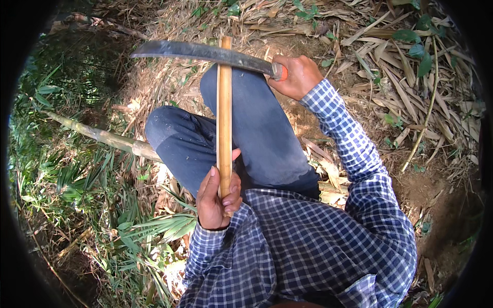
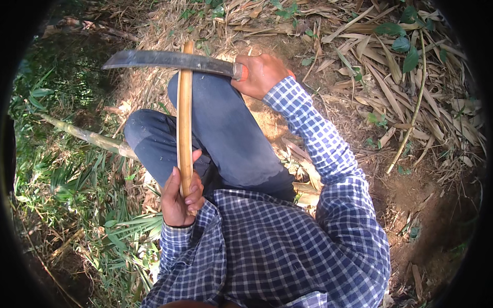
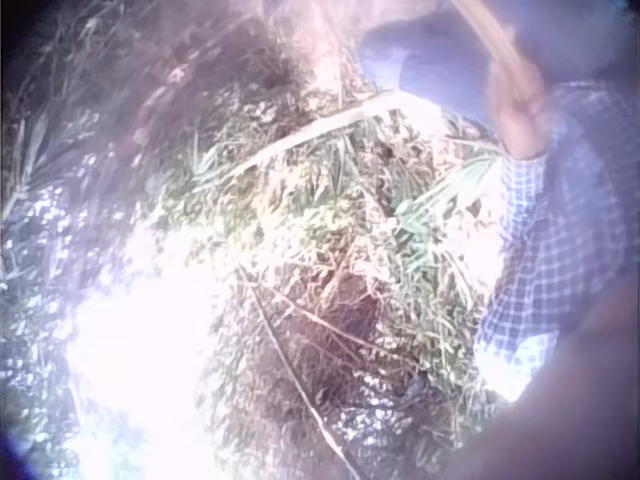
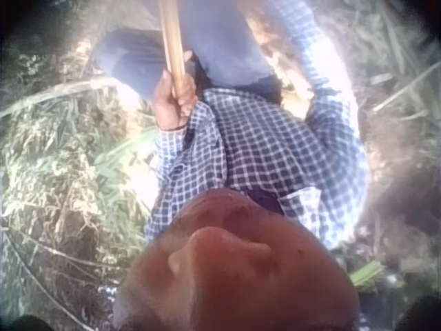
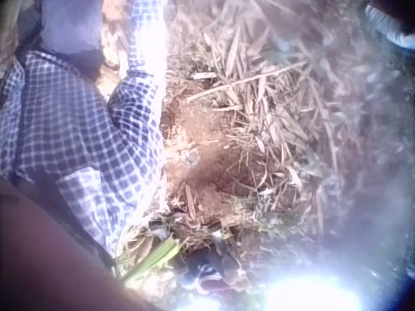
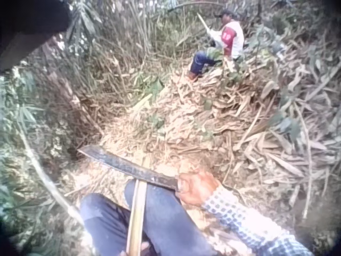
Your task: The person sits on the ground and uses a curved blade to shave a long piece of bamboo. They hold the bamboo vertically against their leg and repeatedly scrape the surface to remove the outer layer.
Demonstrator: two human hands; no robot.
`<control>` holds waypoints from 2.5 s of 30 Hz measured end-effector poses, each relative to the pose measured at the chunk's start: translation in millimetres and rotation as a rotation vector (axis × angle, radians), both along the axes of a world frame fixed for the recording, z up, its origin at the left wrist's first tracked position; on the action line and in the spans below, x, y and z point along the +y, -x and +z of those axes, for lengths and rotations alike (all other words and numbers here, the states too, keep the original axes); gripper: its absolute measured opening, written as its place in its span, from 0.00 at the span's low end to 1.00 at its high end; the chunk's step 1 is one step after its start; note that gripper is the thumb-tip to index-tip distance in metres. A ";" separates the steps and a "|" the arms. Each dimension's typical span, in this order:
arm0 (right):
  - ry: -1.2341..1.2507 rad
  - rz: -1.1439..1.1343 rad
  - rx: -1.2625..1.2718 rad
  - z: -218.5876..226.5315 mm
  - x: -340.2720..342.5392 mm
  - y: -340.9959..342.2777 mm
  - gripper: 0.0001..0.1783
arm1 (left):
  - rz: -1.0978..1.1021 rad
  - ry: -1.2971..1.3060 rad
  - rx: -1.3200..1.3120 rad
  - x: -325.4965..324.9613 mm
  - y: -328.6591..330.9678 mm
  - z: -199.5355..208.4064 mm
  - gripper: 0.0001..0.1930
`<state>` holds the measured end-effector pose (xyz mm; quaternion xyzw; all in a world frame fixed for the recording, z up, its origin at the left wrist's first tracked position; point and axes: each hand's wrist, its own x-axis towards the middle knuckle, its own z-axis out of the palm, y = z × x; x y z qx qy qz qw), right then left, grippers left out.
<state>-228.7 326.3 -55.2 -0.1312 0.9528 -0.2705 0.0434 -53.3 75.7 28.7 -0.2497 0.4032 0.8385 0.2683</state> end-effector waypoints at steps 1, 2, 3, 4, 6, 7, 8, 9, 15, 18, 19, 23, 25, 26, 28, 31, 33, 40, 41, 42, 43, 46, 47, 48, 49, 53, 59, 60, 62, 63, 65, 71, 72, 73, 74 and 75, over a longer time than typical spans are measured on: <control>0.005 0.039 0.005 3.0 -1.0 -1.7 0.16 | -0.003 -0.009 0.000 -2.7 -1.4 -1.7 0.30; 0.001 0.079 0.013 8.3 0.5 -2.6 0.16 | -0.001 -0.030 0.000 -3.4 -2.2 -2.3 0.30; -0.046 0.068 -0.048 13.7 1.0 -0.6 0.15 | 0.002 -0.052 0.000 -4.0 -2.8 -2.8 0.30; -0.038 0.006 -0.061 6.9 4.4 3.9 0.15 | 0.004 -0.073 0.000 -4.3 -3.6 -3.3 0.30; -0.018 -0.112 -0.075 -8.6 11.9 22.6 0.14 | -0.036 -0.038 -0.002 -5.8 -4.9 0.5 0.30; 0.021 -0.186 -0.042 -12.1 14.3 26.5 0.15 | -0.054 -0.016 -0.001 -7.1 -6.4 2.1 0.30; 0.075 -0.218 -0.074 -13.9 17.8 25.9 0.16 | -0.091 -0.045 -0.015 -8.8 -10.4 -0.2 0.30; 0.128 -0.250 -0.108 -14.4 21.9 23.3 0.16 | -0.107 -0.020 -0.034 -8.4 -10.8 1.2 0.30; 0.501 -0.044 0.092 4.6 18.8 -4.8 0.22 | -0.257 0.033 0.003 -32.9 3.5 -3.7 0.29; 0.561 0.095 0.189 19.0 9.2 2.1 0.29 | -0.412 0.141 -0.006 -48.6 19.9 2.8 0.30; 0.501 0.111 0.121 20.4 11.0 5.4 0.29 | -0.471 0.180 -0.003 -55.0 25.6 4.2 0.30; 0.271 0.105 -0.095 11.6 13.0 4.1 0.29 | -0.714 0.331 0.116 -96.6 49.4 6.9 0.35; 0.276 0.083 -0.139 7.2 11.1 -4.1 0.28 | -0.684 0.385 0.211 -120.9 65.4 19.0 0.41; 0.281 0.042 -0.147 4.3 15.4 -13.7 0.27 | -0.465 0.317 0.081 -135.0 73.1 22.8 0.46; 0.287 -0.061 -0.157 5.3 23.7 -32.8 0.26 | -0.287 0.079 0.330 -155.0 103.5 36.8 0.45; 0.341 -0.171 -0.208 2.9 17.0 -61.4 0.24 | 0.198 -0.085 0.513 -175.9 102.2 31.0 0.42; 0.421 -0.235 -0.279 4.8 7.4 -78.1 0.22 | 0.293 -0.037 0.566 -180.7 75.3 -8.3 0.38; 0.731 -0.526 -0.654 26.6 -9.0 -128.3 0.14 | -0.204 0.550 0.226 25.8 52.3 -39.1 0.19; 0.743 -0.526 -0.629 28.4 -10.3 -134.4 0.11 | -0.260 0.616 0.278 36.7 55.5 -39.3 0.18; 0.750 -0.514 -0.655 33.1 -12.0 -137.8 0.11 | -0.316 0.683 0.328 42.8 56.8 -39.0 0.18; 0.757 -0.501 -0.681 39.4 -14.3 -139.7 0.11 | -0.350 0.763 0.379 45.2 56.8 -35.9 0.17; 0.755 -0.417 -0.761 51.8 -19.8 -149.3 0.12 | -0.447 0.892 0.489 50.9 60.3 -30.3 0.16; 0.775 -0.387 -0.775 52.9 -22.8 -152.9 0.12 | -0.459 0.877 0.487 48.2 59.0 -29.2 0.16; 0.796 -0.355 -0.789 53.6 -26.1 -155.8 0.13 | -0.470 0.862 0.486 46.8 57.5 -28.5 0.15; 0.779 -0.315 -0.728 57.0 -31.3 -156.4 0.12 | -0.314 0.667 0.551 48.3 49.6 -45.6 0.12; 0.718 -0.183 -0.546 53.4 -31.0 -158.2 0.14 | -0.274 0.459 0.314 36.5 47.4 -40.6 0.14; 0.128 -0.134 -0.242 53.7 -0.1 -132.6 0.14 | -0.263 0.300 0.159 27.1 49.8 -26.7 0.13; 0.015 -0.112 -0.156 45.6 6.0 -131.0 0.13 | -0.267 0.297 0.159 27.6 50.7 -23.0 0.13; 0.039 -0.049 -0.044 39.8 9.4 -123.8 0.13 | -0.235 0.308 0.142 30.0 48.6 -20.3 0.14; 0.051 -0.013 0.013 37.2 10.9 -119.8 0.13 | -0.233 0.306 0.125 27.7 48.3 -21.0 0.15; 0.031 0.015 0.075 28.8 13.2 -114.6 0.13 | -0.231 0.302 0.107 27.2 47.1 -20.0 0.15; -0.010 -0.047 -0.071 17.9 21.0 -93.1 0.15 | -0.224 0.298 0.103 28.4 41.3 -14.1 0.17; 0.009 -0.014 -0.075 20.1 19.6 -95.0 0.16 | -0.228 0.312 0.103 27.7 41.3 -13.0 0.17; 0.028 0.019 -0.079 23.2 17.4 -98.0 0.16 | -0.232 0.326 0.104 27.0 41.5 -11.4 0.17; 0.041 0.051 -0.084 25.1 16.2 -100.5 0.16 | -0.239 0.334 0.104 27.0 40.5 -11.3 0.18; 0.061 0.073 -0.025 25.6 15.0 -98.9 0.15 | -0.234 0.342 0.097 26.7 39.3 -11.1 0.18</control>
